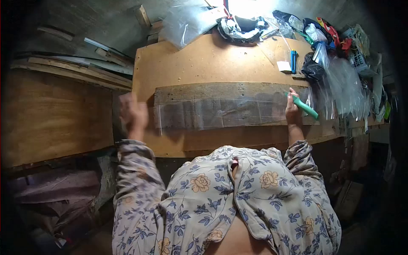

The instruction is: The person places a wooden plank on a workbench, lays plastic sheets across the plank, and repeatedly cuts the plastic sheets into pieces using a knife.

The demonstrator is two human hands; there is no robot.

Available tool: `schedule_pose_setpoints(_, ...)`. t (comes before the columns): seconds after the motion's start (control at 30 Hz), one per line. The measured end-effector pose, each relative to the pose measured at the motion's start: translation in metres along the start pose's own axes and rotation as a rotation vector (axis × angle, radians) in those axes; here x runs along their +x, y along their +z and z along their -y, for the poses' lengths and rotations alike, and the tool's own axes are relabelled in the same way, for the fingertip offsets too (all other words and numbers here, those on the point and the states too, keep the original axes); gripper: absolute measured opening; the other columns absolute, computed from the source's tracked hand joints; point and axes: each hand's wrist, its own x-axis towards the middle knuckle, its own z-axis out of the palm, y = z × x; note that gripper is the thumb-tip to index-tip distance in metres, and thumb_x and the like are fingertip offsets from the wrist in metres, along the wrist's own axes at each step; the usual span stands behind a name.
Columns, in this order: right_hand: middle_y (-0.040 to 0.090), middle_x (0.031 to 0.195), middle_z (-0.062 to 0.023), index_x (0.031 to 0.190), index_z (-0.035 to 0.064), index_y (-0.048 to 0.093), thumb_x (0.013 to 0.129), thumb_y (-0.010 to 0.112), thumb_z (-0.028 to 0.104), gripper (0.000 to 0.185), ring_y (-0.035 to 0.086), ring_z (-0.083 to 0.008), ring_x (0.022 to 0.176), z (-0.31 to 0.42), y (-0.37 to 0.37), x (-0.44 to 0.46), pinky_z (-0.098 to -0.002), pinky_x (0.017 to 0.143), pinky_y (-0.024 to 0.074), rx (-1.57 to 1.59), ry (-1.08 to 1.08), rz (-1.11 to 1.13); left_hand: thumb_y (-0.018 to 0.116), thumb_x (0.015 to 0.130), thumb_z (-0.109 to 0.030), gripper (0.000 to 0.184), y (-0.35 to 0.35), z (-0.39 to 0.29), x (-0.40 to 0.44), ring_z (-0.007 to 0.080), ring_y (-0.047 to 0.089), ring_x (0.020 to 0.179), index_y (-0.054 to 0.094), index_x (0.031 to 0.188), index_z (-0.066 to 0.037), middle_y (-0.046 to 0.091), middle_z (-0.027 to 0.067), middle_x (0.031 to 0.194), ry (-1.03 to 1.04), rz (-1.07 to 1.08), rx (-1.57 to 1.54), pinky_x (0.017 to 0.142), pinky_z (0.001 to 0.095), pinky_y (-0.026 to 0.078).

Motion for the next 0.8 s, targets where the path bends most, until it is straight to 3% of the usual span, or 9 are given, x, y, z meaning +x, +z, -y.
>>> schedule_pose_setpoints(0.03, 0.054, 0.107, -0.0149, 0.096, 0.0013, 0.05, 0.087, 0.043, 0.015, 0.018, 0.054, -0.0253, 0.093, 0.001, 0.003, 0.002, -0.0323, 0.083, 0.0402, 0.039, -0.084, 0.03, 0.05, 0.073, -0.025, 0.041, 0.019, -0.029, -0.012, 0.0341, 0.033, 0.115, 0.048, 0.112, -0.012, 0.036, 0.0158, 0.125, 0.172, 0.089, -0.307, 0.09, 0.0494, 0.03)
schedule_pose_setpoints(0.1, 0.054, 0.108, -0.0151, 0.093, 0.0027, 0.048, 0.088, 0.042, 0.015, 0.015, 0.052, -0.0263, 0.098, 0.007, 0.01, 0.004, -0.0327, 0.085, 0.0392, -0.012, -0.092, 0.084, 0.047, 0.078, -0.035, 0.054, 0.017, -0.105, -0.055, 0.0322, 0.018, 0.126, 0.035, 0.129, -0.018, 0.017, 0.0132, 0.139, 0.196, 0.443, 0.163, 0.097, 0.0575, 0.013)
schedule_pose_setpoints(0.17, 0.054, 0.108, -0.0146, 0.091, 0.0036, 0.048, 0.088, 0.042, 0.015, 0.013, 0.052, -0.027, 0.1, 0.008, 0.019, 0.002, -0.0326, 0.086, 0.0388, 0.073, -0.178, 0.1, 0.039, 0.084, -0.036, 0.052, 0.035, -0.12, -0.073, 0.0311, 0.012, 0.128, 0.027, 0.132, -0.021, 0.011, 0.009, 0.141, 0.114, 0.581, 0.059, 0.097, 0.0583, 0.007)
schedule_pose_setpoints(0.33, 0.056, 0.106, -0.0132, 0.09, 0.0046, 0.049, 0.087, 0.044, 0.014, 0.011, 0.053, -0.0241, 0.098, -0.007, 0.016, 0.005, -0.0319, 0.086, 0.0393, 0.145, -0.107, 0.08, 0.038, 0.085, -0.032, 0.05, 0.054, -0.103, -0.04, 0.0307, 0.012, 0.128, 0.024, 0.133, -0.025, 0.012, 0.0043, 0.141, 0.293, 0.46, 0.104, 0.099, 0.0539, 0.007)
schedule_pose_setpoints(0.6, 0.058, 0.103, -0.0085, 0.091, 0.0027, 0.052, 0.088, 0.042, 0.014, 0.015, 0.055, -0.0192, 0.091, -0.004, 0.016, 0.008, -0.0279, 0.081, 0.0406, 0.07, -0.122, 0.047, 0.039, 0.085, -0.034, 0.048, 0.054, -0.099, -0.02, 0.0306, 0.013, 0.128, 0.028, 0.131, -0.027, 0.015, 0.0036, 0.14, 0.301, 0.456, 0.148, 0.1, 0.0532, 0.008)
schedule_pose_setpoints(0.8, 0.059, 0.102, -0.0096, 0.092, 0.0028, 0.052, 0.088, 0.043, 0.013, 0.014, 0.055, -0.0201, 0.091, -0.006, 0.021, 0.007, -0.0288, 0.082, 0.0407, 0.107, -0.141, 0.029, 0.041, 0.084, -0.037, 0.047, 0.062, -0.088, -0.004, 0.0299, 0.016, 0.127, 0.032, 0.129, -0.028, 0.018, 0.0025, 0.14, 0.35, 0.415, 0.148, 0.1, 0.0537, 0.009)
